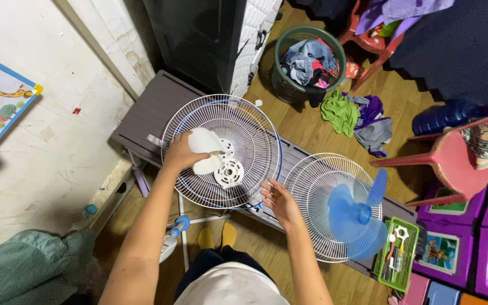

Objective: The person disassembles an electric fan by removing the front grille, fan blades, and rear grille using a screwdriver. They then remove the motor housing and place the components on a nearby surface.

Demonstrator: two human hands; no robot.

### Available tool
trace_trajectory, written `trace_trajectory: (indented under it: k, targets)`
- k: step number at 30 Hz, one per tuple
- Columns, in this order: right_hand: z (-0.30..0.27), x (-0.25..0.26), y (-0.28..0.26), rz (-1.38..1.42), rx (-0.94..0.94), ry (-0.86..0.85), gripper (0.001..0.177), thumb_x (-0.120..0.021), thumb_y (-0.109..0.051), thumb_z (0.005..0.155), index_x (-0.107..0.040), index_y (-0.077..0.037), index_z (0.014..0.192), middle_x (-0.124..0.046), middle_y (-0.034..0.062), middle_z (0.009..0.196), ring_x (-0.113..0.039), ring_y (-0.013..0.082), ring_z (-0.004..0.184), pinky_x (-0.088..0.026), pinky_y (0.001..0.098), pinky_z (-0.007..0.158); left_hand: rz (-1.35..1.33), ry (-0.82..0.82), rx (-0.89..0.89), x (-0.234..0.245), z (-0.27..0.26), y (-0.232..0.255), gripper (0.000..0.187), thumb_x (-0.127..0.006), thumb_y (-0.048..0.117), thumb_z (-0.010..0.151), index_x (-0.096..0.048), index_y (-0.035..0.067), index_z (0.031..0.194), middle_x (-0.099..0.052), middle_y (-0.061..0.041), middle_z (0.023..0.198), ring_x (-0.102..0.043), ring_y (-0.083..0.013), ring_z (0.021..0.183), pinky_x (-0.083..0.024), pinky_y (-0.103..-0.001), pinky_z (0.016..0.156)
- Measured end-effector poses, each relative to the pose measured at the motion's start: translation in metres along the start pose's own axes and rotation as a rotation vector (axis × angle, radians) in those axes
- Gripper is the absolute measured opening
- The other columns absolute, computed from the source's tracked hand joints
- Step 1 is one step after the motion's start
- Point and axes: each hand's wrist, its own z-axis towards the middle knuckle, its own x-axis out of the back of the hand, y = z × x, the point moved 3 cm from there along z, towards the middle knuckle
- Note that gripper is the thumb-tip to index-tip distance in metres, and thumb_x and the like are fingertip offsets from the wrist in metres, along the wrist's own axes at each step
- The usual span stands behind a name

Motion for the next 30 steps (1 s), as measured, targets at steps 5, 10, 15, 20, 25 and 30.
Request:
trace_trajectory:
  k: [5, 10, 15, 20, 25, 30]
  targets:
    - [0.002, -0.027, -0.022, 0.055, -0.056, 0.026, 0.065, -0.049, -0.050, 0.098, -0.046, -0.007, 0.147, -0.052, 0.0200, 0.145, -0.056, 0.0320, 0.128, -0.050, 0.0549, 0.105, 0.168, -0.179, -0.186, 0.039, -0.030, 0.095, 0.094, -0.080, 0.065, 0.059, -0.063, 0.013, 0.135, -0.061, -0.014, 0.136, -0.050, -0.0339, 0.130, -0.046, -0.046, 0.106]
    - [-0.009, -0.066, -0.031, 0.105, -0.095, -0.118, 0.077, -0.050, -0.063, 0.093, -0.039, -0.013, 0.151, -0.046, 0.0210, 0.146, -0.053, 0.0375, 0.129, -0.052, 0.0614, 0.101, 0.391, -0.184, -0.324, 0.049, -0.087, 0.171, 0.098, -0.080, 0.069, 0.055, -0.063, 0.009, 0.130, -0.058, -0.014, 0.132, -0.047, -0.0312, 0.128, -0.042, -0.047, 0.104]
    - [-0.013, -0.075, -0.020, 0.005, -0.116, -0.225, 0.068, -0.062, -0.055, 0.089, -0.042, -0.020, 0.144, -0.052, 0.0061, 0.143, -0.056, 0.0264, 0.127, -0.054, 0.0588, 0.099, 0.562, -0.123, -0.540, 0.026, -0.144, 0.208, 0.092, -0.084, 0.060, 0.054, -0.064, 0.002, 0.122, -0.056, -0.016, 0.126, -0.044, -0.0313, 0.125, -0.037, -0.045, 0.109]
    - [-0.003, -0.050, -0.001, -0.012, -0.106, -0.156, 0.066, -0.067, -0.052, 0.092, -0.045, -0.023, 0.147, -0.059, 0.0093, 0.133, -0.059, 0.0274, 0.111, -0.052, 0.0465, 0.083, 0.393, 0.010, -0.717, 0.008, -0.176, 0.216, 0.104, -0.088, 0.046, 0.047, -0.055, 0.003, 0.136, -0.056, -0.016, 0.124, -0.046, -0.0339, 0.122, -0.038, -0.048, 0.107]
    - [0.000, -0.033, 0.013, 0.151, -0.005, -0.154, 0.072, -0.072, -0.045, 0.088, -0.041, -0.020, 0.148, -0.056, 0.0136, 0.136, -0.058, 0.0312, 0.118, -0.054, 0.0505, 0.094, -0.239, -0.044, -0.605, 0.008, -0.161, 0.183, 0.094, -0.087, 0.040, 0.066, -0.049, 0.007, 0.146, -0.047, -0.019, 0.147, -0.046, -0.0353, 0.134, -0.041, -0.048, 0.110]
    - [-0.023, -0.033, 0.009, 0.100, 0.218, -0.206, 0.099, -0.078, -0.046, 0.074, -0.030, -0.024, 0.157, -0.045, 0.0100, 0.152, -0.044, 0.0296, 0.140, -0.040, 0.0479, 0.113, -0.555, -0.282, -0.221, -0.013, -0.141, 0.132, 0.109, -0.087, 0.040, 0.073, -0.026, 0.009, 0.159, -0.036, -0.018, 0.158, -0.037, -0.0335, 0.147, -0.036, -0.046, 0.116]
